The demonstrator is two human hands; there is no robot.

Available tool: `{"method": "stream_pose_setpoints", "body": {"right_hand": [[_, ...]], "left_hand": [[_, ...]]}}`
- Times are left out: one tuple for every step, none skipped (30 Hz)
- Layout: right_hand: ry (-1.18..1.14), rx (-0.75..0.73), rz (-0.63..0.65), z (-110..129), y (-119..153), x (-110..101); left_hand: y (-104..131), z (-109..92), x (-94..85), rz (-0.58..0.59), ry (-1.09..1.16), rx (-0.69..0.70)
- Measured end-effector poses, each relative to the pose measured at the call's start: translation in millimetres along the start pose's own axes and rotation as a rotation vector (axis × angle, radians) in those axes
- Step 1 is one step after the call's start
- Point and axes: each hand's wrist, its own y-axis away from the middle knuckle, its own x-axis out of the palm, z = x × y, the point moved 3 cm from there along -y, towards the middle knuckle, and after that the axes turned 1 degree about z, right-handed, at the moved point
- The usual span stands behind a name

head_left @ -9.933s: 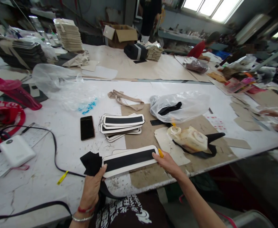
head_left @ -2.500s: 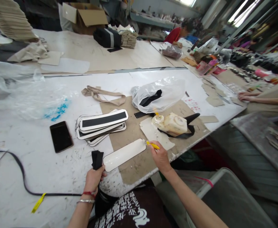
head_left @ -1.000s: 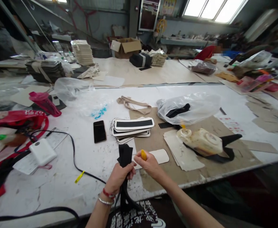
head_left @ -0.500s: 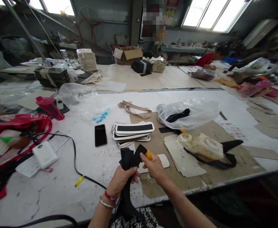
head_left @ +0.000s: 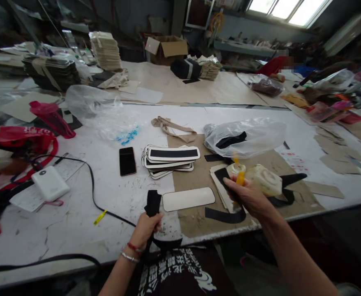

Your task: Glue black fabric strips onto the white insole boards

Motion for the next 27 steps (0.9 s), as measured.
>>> {"method": "stream_pose_setpoints", "body": {"right_hand": [[0.2, 0.004, 0.069, -9.4, -0.5, -3.4], [0.403, -0.01, 0.136, -19.9, -1.4, -2.6], [0.593, -0.036, 0.194, -30.9, -2.6, 2.5], [0.756, -0.067, 0.248, -41.8, -4.1, 11.6], [0.878, -0.1, 0.302, -51.8, -5.9, 24.0], [0.957, -0.128, 0.362, -60.4, -8.1, 38.9], [1.001, -0.157, 0.421, -66.7, -10.5, 54.9], [1.023, -0.186, 0.477, -70.7, -13.3, 71.0], [1.036, -0.215, 0.523, -72.5, -16.6, 86.0], [1.048, -0.241, 0.554, -72.5, -20.4, 99.3], [1.066, -0.257, 0.574, -71.6, -24.6, 110.4], [1.084, -0.264, 0.591, -70.4, -28.8, 119.5], [1.099, -0.268, 0.609, -69.3, -32.9, 126.7], [1.113, -0.271, 0.627, -68.8, -36.7, 132.4], [1.125, -0.276, 0.643, -68.9, -40.0, 136.8], [1.138, -0.284, 0.654, -69.6, -42.9, 140.2], [1.153, -0.294, 0.663, -70.8, -45.3, 142.9], [1.17, -0.302, 0.667, -72.3, -47.3, 145.2], [1.189, -0.303, 0.669, -74.0, -49.1, 147.1], [1.208, -0.298, 0.673, -75.7, -50.6, 148.9], [1.228, -0.286, 0.678, -77.2, -51.8, 150.5], [1.247, -0.271, 0.687, -78.4, -52.8, 152.2], [1.263, -0.253, 0.7, -79.2, -53.6, 153.7], [1.276, -0.235, 0.715, -79.8, -54.2, 155.0], [1.287, -0.217, 0.728, -80.1, -54.6, 156.1], [1.295, -0.202, 0.738, -80.1, -55.0, 156.9], [1.3, -0.189, 0.741, -80.0, -55.4, 157.3]], "left_hand": [[-3.3, 3.4, -6.7, -0.075, 0.002, -0.002], [-6.7, 6.3, -11.4, -0.128, 0.004, -0.004], [-10.3, 8.5, -13.9, -0.157, 0.008, -0.007], [-14.1, 10.0, -14.4, -0.17, 0.014, -0.008], [-18.0, 10.7, -13.4, -0.177, 0.019, -0.009], [-21.8, 11.0, -11.5, -0.182, 0.024, -0.011], [-25.5, 10.8, -9.0, -0.189, 0.024, -0.014], [-28.9, 10.2, -6.2, -0.197, 0.022, -0.016], [-32.0, 9.5, -3.5, -0.205, 0.016, -0.019], [-34.6, 8.8, -0.9, -0.213, 0.008, -0.024], [-36.8, 8.1, 1.3, -0.222, -0.001, -0.03], [-38.5, 7.5, 3.2, -0.23, -0.011, -0.037], [-39.8, 7.0, 4.8, -0.238, -0.022, -0.043], [-40.7, 6.6, 6.1, -0.245, -0.034, -0.051], [-41.4, 6.5, 7.3, -0.25, -0.045, -0.059], [-42.1, 6.5, 8.3, -0.254, -0.056, -0.069], [-42.8, 6.7, 9.3, -0.257, -0.067, -0.079], [-43.7, 7.0, 10.2, -0.257, -0.079, -0.091], [-44.7, 7.4, 11.1, -0.256, -0.089, -0.1], [-45.9, 7.9, 11.9, -0.254, -0.099, -0.108], [-47.3, 8.4, 12.7, -0.252, -0.108, -0.116], [-48.6, 9.1, 13.5, -0.25, -0.115, -0.123], [-50.0, 9.9, 14.3, -0.246, -0.121, -0.131], [-51.3, 10.8, 15.1, -0.242, -0.125, -0.138], [-52.6, 11.9, 15.7, -0.238, -0.129, -0.144], [-54.0, 13.1, 16.3, -0.234, -0.136, -0.148], [-55.4, 14.4, 16.8, -0.231, -0.145, -0.15]]}}
